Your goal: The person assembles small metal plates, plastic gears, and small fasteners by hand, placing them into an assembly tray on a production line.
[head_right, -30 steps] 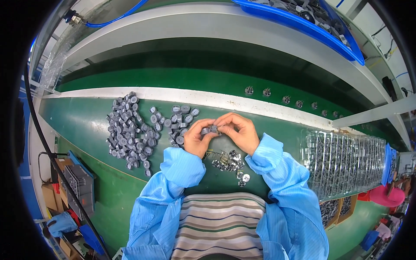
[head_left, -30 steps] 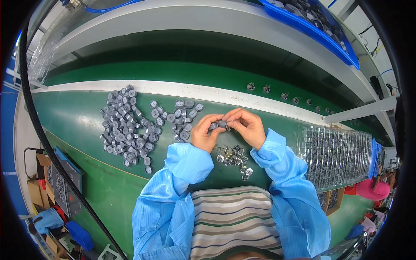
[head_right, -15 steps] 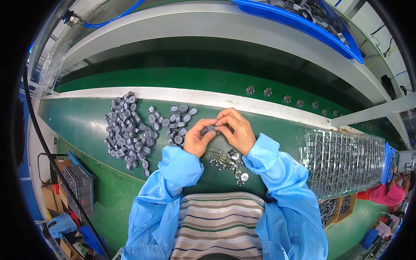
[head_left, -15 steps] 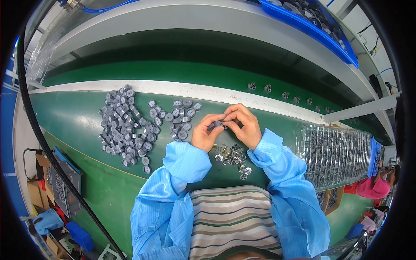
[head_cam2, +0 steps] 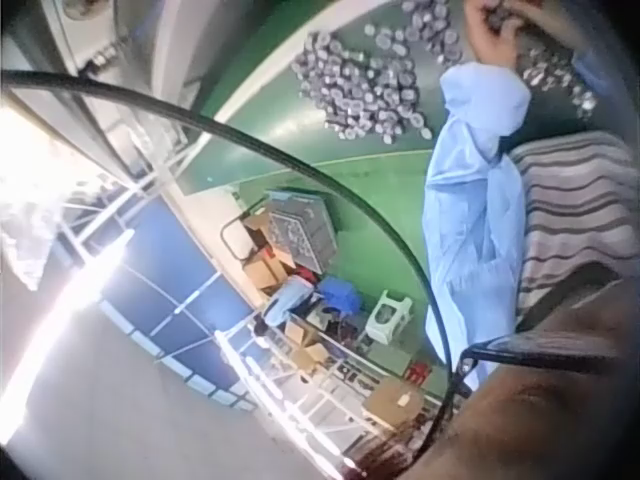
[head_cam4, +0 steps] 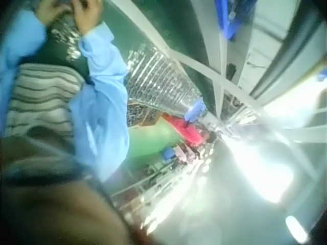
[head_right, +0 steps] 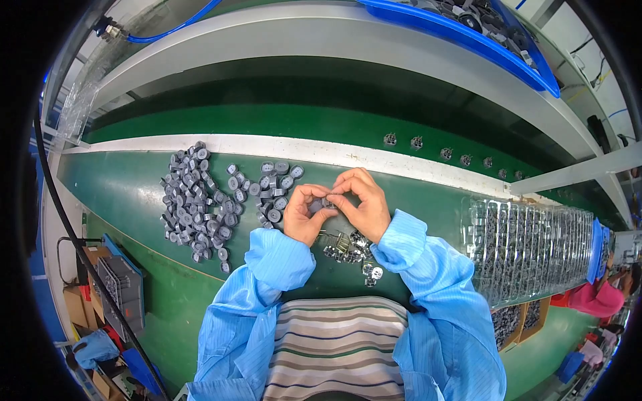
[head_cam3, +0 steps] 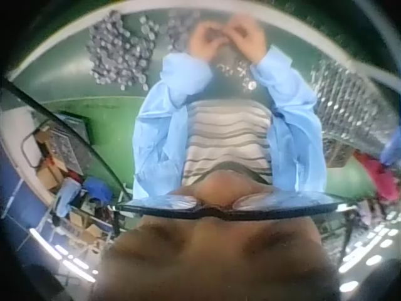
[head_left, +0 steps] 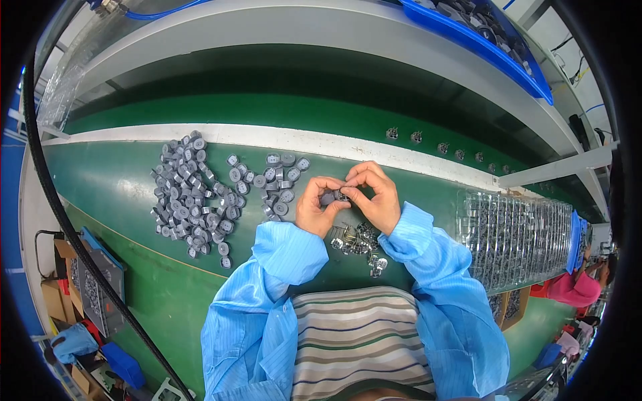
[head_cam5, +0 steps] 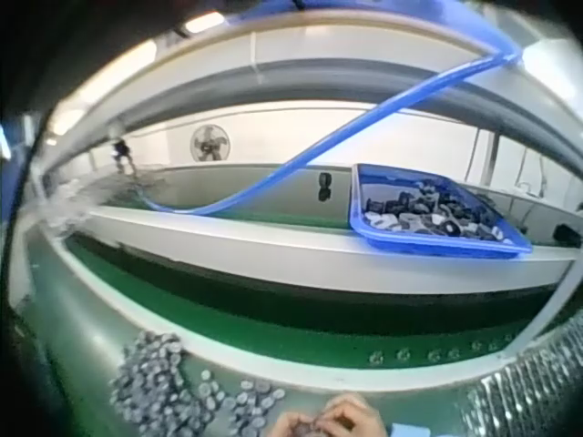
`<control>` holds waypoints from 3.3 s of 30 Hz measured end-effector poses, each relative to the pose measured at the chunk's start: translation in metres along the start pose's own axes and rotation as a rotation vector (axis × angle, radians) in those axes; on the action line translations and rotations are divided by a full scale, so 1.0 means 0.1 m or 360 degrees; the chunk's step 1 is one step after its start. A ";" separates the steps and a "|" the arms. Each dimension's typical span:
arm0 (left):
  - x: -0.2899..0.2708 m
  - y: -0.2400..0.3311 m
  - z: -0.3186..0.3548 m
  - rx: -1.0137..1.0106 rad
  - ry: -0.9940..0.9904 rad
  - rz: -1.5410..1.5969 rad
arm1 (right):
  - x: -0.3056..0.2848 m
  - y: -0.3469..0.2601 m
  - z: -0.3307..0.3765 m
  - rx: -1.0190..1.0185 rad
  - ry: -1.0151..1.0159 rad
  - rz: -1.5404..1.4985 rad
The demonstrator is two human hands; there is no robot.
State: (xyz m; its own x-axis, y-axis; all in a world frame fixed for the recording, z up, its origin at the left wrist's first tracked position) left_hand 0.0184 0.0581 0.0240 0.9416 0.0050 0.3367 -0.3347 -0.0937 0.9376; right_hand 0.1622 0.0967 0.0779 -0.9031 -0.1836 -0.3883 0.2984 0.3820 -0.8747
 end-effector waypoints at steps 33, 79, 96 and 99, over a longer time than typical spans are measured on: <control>-0.41 -0.21 -0.20 0.0183 0.0195 -0.0499 | -0.41 0.28 -0.81 -0.0343 0.0350 0.1345; -0.06 0.16 -0.09 0.0131 0.0054 -0.1123 | -0.17 0.34 -0.14 -0.0196 -0.0439 0.0927; -0.10 -0.08 -0.06 -0.0137 0.0099 -0.0800 | 0.01 0.01 -0.10 -0.0224 -0.0186 0.0220; -0.06 0.01 -0.05 0.0047 0.0099 -0.0835 | 0.00 -0.07 -0.09 -0.0423 -0.0166 0.0470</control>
State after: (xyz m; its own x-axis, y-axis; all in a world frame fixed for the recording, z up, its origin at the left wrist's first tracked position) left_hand 0.0120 0.0630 0.0229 0.9780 0.1178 -0.1719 0.1830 -0.0907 0.9789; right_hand 0.1574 0.1018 0.0866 -0.7501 -0.1167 -0.6509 0.4377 0.6503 -0.6209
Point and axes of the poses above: each hand's wrist, its own z-axis away from the middle knuckle, its own x-axis out of the palm, y = z × x, the point moved 6 cm from there along -z, towards the middle knuckle, and after that the axes turned 7 degrees about z, right-handed, at the moved point
